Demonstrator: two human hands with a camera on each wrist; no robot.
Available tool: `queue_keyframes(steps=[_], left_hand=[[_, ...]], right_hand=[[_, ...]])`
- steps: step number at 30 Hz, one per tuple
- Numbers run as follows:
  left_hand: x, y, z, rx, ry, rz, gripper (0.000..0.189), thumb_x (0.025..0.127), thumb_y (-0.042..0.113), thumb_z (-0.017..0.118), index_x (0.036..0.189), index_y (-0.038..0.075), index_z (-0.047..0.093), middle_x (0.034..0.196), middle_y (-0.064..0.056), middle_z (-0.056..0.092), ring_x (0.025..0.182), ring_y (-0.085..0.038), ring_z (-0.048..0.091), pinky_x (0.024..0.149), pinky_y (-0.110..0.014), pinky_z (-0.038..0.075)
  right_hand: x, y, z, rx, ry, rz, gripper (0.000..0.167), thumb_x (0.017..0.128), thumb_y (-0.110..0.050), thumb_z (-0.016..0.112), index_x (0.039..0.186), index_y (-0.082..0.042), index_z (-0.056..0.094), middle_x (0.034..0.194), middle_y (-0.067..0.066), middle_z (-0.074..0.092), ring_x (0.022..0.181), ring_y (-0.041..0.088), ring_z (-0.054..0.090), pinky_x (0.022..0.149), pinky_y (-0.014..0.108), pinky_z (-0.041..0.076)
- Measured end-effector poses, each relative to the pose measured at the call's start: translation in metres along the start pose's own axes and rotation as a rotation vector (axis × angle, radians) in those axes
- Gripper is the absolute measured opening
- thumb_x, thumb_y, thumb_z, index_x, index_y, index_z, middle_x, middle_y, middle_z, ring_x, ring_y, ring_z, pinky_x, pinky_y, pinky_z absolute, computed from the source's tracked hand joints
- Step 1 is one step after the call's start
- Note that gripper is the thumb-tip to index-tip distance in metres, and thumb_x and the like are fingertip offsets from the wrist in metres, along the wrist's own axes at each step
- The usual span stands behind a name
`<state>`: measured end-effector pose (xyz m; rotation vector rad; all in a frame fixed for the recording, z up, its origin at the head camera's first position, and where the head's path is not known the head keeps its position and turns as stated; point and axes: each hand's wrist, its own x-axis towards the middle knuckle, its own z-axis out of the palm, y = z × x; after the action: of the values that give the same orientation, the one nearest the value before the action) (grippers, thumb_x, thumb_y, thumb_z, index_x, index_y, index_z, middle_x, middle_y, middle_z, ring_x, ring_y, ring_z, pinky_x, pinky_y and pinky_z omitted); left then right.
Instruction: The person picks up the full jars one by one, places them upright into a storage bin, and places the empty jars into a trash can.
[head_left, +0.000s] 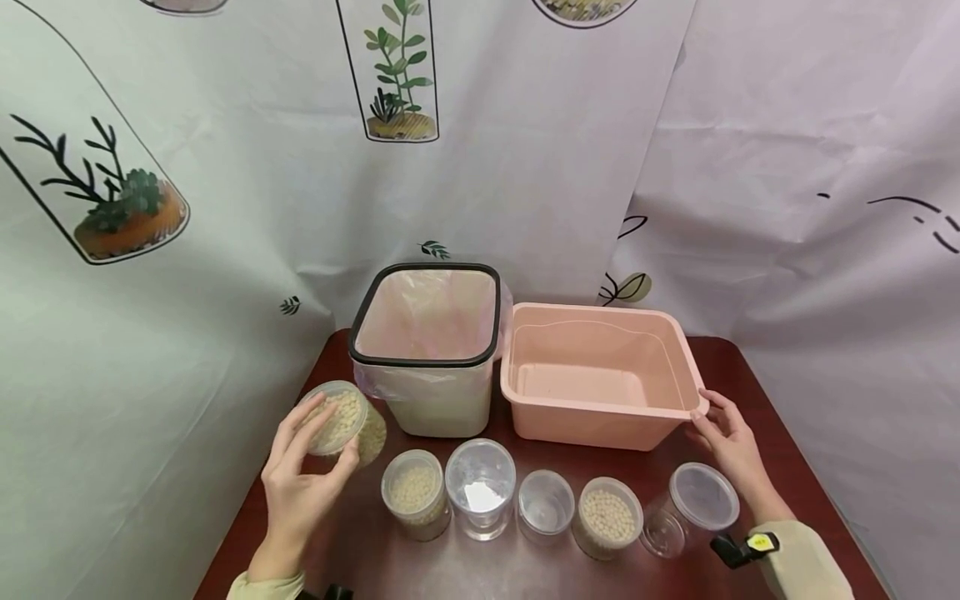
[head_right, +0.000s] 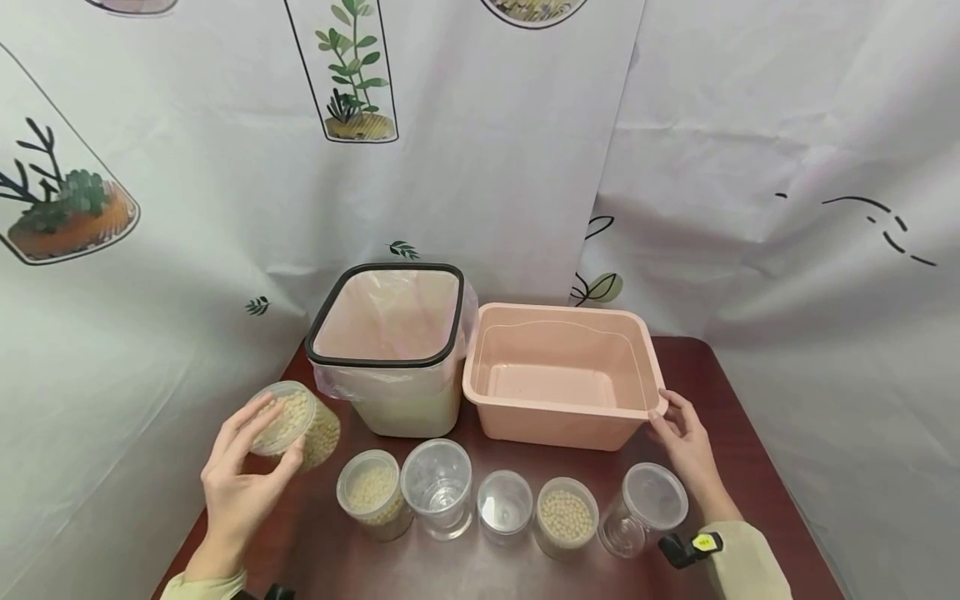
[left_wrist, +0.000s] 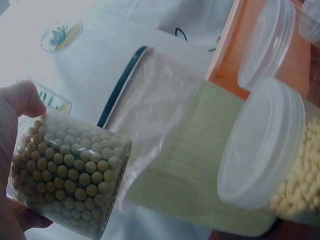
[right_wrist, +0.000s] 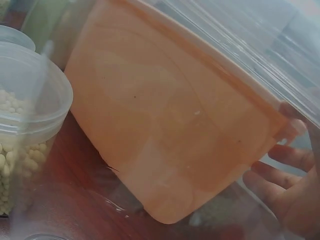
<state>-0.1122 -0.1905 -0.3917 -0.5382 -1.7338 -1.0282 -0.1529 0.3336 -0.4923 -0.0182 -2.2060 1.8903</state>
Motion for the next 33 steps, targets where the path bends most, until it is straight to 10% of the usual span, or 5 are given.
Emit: queue_keyframes(steps=[11,33], left_hand=[[0.013,0.010,0.020,-0.089,-0.047,0.079,0.034,0.070,0.005,0.067,0.098,-0.013,0.065,0.105,-0.033,0.057,0.101,-0.041,0.055,0.088,-0.021,0.043],[0.016,0.023,0.065,-0.271,-0.183,0.129,0.037,0.066,-0.002,0.068,0.101,-0.014,0.063,0.107,-0.033,0.055,0.099,-0.046,0.052,0.091,-0.028,0.043]], right_hand=[[0.000,-0.001,0.002,-0.074,0.000,-0.003,0.051,0.096,-0.017,0.052,0.140,-0.004,0.031,0.119,0.021,0.043,0.092,-0.009,0.055,0.075,0.020,0.051],[-0.003,-0.001,0.002,0.007,0.013,-0.013,0.049,0.095,-0.012,0.053,0.138,-0.002,0.032,0.110,0.001,0.051,0.091,-0.007,0.057,0.073,0.019,0.051]])
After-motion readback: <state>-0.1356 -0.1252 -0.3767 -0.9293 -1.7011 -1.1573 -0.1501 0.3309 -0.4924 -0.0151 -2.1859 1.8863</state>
